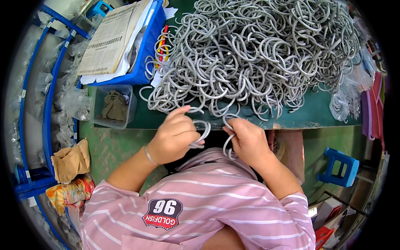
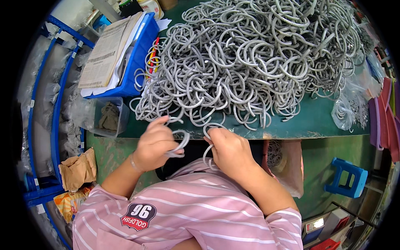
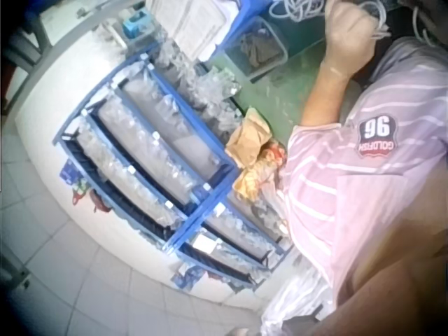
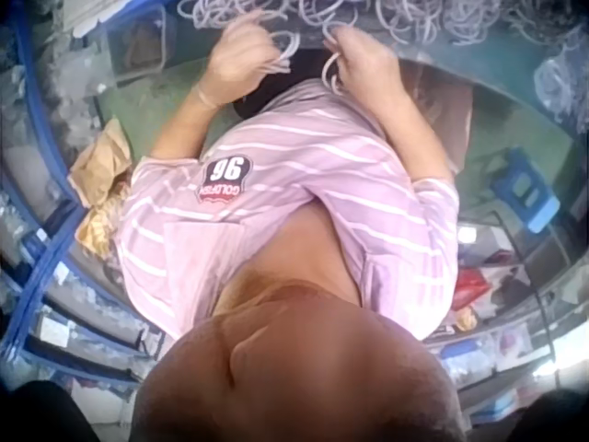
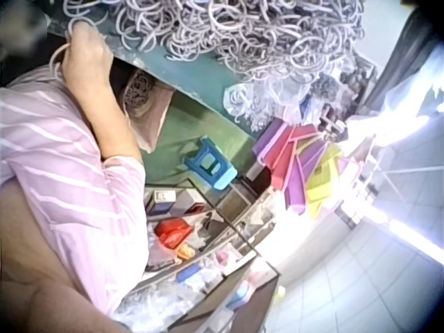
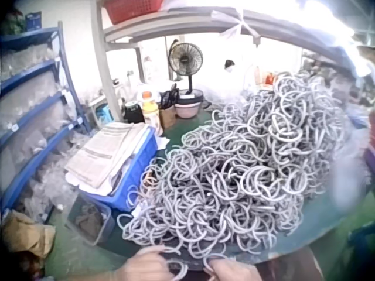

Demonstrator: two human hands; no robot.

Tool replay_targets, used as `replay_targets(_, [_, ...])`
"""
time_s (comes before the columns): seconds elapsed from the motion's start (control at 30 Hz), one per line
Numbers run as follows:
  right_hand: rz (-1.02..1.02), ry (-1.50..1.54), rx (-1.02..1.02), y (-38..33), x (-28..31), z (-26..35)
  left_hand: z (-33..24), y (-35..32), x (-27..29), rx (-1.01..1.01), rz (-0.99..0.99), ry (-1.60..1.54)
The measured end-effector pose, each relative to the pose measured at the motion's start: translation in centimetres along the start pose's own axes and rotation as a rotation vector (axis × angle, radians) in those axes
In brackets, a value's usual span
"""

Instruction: The person picks up grey rubber bands from a large pile on a table, groups them into small bundles by hand, and places the bundles into a brown paper bag.

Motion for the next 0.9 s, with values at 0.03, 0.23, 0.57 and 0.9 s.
replay_targets(0.03, [0.014,-0.008,-0.032,0.1,0.2,0.0,-0.4,-0.5,1.6,0.006,-0.175,-0.025])
replay_targets(0.23, [0.037,-0.142,-0.083,1.0,0.3,-0.7,5.0,-4.2,2.7,0.331,-0.751,-0.910])
replay_targets(0.57, [0.080,-0.354,-0.048,1.3,-0.5,-0.7,7.1,-5.5,3.7,0.416,-0.988,-1.199])
replay_targets(0.9, [0.141,-0.319,0.131,1.3,0.0,-0.4,6.4,-5.2,4.3,0.276,-0.900,-1.396])
Point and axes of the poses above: each hand's wrist, its own y-axis towards the middle knuckle, its own x-axis out of the back of the hand, z = x × y, the point moved 7 cm from there along y, towards the middle knuckle, and after that the axes turned 14 degrees about z, right-handed, at the moved point
